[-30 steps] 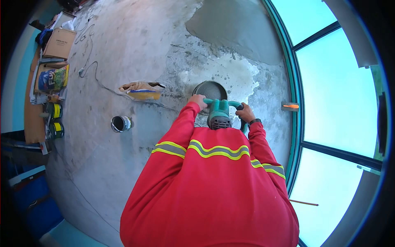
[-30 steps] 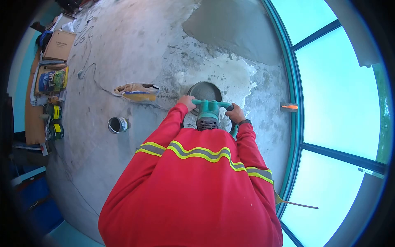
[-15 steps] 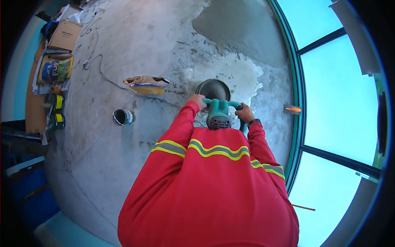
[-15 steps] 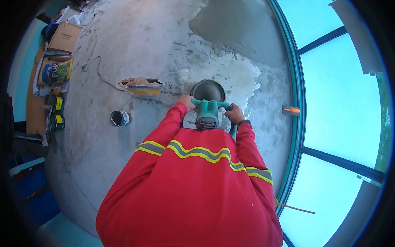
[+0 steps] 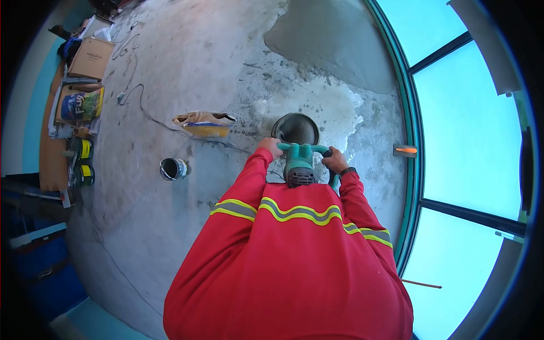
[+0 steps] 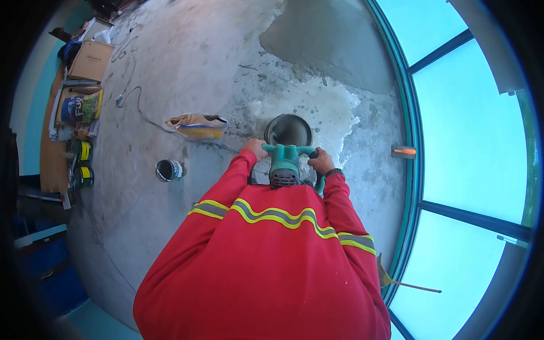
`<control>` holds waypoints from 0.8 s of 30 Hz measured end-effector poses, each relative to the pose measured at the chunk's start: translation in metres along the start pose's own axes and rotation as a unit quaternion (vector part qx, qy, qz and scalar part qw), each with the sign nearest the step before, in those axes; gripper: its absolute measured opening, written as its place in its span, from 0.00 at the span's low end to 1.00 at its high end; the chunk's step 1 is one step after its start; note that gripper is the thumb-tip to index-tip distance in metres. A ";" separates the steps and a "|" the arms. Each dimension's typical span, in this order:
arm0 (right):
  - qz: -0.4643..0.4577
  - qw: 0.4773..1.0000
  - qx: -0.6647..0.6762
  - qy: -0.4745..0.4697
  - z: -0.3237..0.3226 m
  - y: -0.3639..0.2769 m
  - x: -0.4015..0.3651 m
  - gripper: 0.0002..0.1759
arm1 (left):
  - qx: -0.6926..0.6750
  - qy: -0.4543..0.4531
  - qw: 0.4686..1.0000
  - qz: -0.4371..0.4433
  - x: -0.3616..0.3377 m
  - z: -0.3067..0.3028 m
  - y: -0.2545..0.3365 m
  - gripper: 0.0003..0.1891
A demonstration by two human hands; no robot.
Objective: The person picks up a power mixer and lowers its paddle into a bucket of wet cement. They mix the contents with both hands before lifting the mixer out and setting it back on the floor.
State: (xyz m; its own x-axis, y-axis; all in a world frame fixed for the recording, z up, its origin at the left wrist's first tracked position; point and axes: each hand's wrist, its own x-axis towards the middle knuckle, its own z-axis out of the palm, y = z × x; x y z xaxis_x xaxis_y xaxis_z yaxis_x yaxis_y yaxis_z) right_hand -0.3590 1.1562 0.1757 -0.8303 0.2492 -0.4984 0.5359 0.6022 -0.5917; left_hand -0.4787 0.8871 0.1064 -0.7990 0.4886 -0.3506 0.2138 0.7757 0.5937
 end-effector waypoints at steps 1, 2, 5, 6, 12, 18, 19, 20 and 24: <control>-0.003 1.000 0.004 0.003 0.002 0.004 -0.001 0.23 | 0.003 0.000 1.000 0.003 -0.002 0.002 0.001 0.13; -0.008 1.000 0.009 0.007 0.002 0.004 0.000 0.23 | 0.002 -0.004 1.000 0.003 0.000 -0.001 0.004 0.13; 0.007 1.000 0.019 0.010 0.001 0.009 -0.001 0.23 | 0.003 -0.015 1.000 0.003 0.002 -0.003 0.010 0.12; 0.004 1.000 0.019 0.015 0.000 0.010 0.000 0.23 | 0.006 -0.015 1.000 0.003 0.005 -0.004 0.011 0.12; 0.031 0.998 0.048 0.025 -0.006 0.020 -0.002 0.22 | 0.009 -0.022 0.999 0.032 0.019 0.000 0.021 0.12; 0.033 0.997 0.051 0.041 -0.016 0.021 0.004 0.22 | -0.011 -0.018 0.998 0.063 0.035 -0.007 0.031 0.13; 0.026 0.998 0.045 0.043 -0.017 0.021 0.003 0.22 | -0.004 -0.017 0.998 0.064 0.037 -0.009 0.032 0.13; 0.018 0.998 0.040 0.045 -0.018 0.020 0.004 0.22 | 0.000 -0.013 0.998 0.061 0.039 -0.013 0.034 0.13; 0.015 0.997 0.061 0.050 -0.018 0.017 0.005 0.21 | 0.007 -0.009 0.998 0.057 0.041 -0.018 0.038 0.13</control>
State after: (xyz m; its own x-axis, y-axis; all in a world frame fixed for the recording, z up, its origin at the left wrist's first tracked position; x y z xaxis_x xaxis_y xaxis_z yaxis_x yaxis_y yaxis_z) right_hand -0.3570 1.1817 0.1744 -0.8211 0.3441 -0.4555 0.5708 0.4987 -0.6522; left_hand -0.5129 0.9297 0.1275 -0.7591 0.5804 -0.2949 0.3104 0.7208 0.6197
